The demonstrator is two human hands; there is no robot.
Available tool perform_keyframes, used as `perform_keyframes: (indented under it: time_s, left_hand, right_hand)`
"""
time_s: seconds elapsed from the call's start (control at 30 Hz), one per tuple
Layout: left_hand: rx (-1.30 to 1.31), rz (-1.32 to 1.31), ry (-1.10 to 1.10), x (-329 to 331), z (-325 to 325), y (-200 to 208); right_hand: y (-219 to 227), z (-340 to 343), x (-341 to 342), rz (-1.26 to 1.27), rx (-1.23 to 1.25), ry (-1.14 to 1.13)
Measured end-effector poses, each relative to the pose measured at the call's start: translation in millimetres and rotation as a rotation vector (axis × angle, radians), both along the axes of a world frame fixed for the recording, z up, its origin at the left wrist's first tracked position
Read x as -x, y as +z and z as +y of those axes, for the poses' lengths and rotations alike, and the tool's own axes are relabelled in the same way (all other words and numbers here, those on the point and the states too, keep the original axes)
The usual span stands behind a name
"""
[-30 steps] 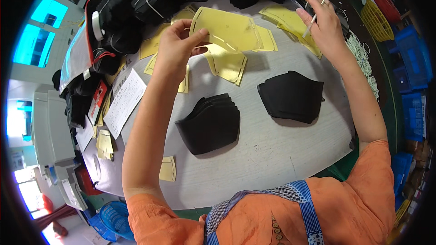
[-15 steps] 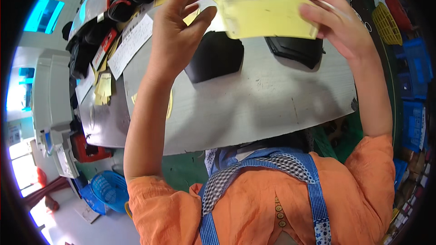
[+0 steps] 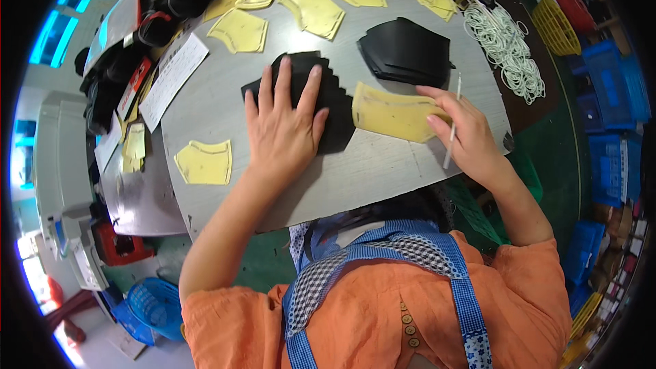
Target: Applying glue and marking patterns on various black and yellow shoe components for assembly.
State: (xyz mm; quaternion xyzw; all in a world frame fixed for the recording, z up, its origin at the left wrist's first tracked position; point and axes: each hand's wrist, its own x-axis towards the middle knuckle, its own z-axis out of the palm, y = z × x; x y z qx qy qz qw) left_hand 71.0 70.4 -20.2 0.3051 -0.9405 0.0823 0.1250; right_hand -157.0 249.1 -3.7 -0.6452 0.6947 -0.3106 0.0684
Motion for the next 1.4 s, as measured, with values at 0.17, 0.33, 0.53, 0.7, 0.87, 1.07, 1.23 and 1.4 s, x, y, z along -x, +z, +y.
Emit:
perform_keyframes:
  time_s: [0.17, 0.33, 0.53, 0.7, 0.87, 1.07, 1.23, 1.4]
  left_hand:
    - [-0.042, 0.013, 0.037, 4, -42, -6]
    - [0.07, 0.081, -0.021, -3, -91, -6]
    - [-0.063, 0.212, 0.032, -37, -31, 10]
    - [-0.235, 0.138, -0.076, -46, 29, 11]
    - [-0.388, 0.101, -0.223, -45, 82, 18]
    - [-0.477, 0.487, -0.301, -22, 91, 7]
    - [-0.431, 0.427, -0.162, -21, 103, -4]
    - [-0.443, 0.389, -0.099, -23, 107, 0]
  right_hand:
    - [-19, -27, 4, -0.039, 0.071, -0.079]
    - [-16, -45, 1, 0.039, 0.143, 0.001]
    - [-12, -16, -7, -0.222, 0.059, -0.101]
    - [-17, -2, -7, -0.764, 0.077, -0.328]
    - [3, 6, -2, -0.856, -0.06, -0.293]
    - [-6, -11, -51, -0.595, -0.209, -0.059]
    - [-4, -26, -53, -0.315, -0.18, 0.039]
    - [13, -32, -39, -0.356, -0.266, 0.043]
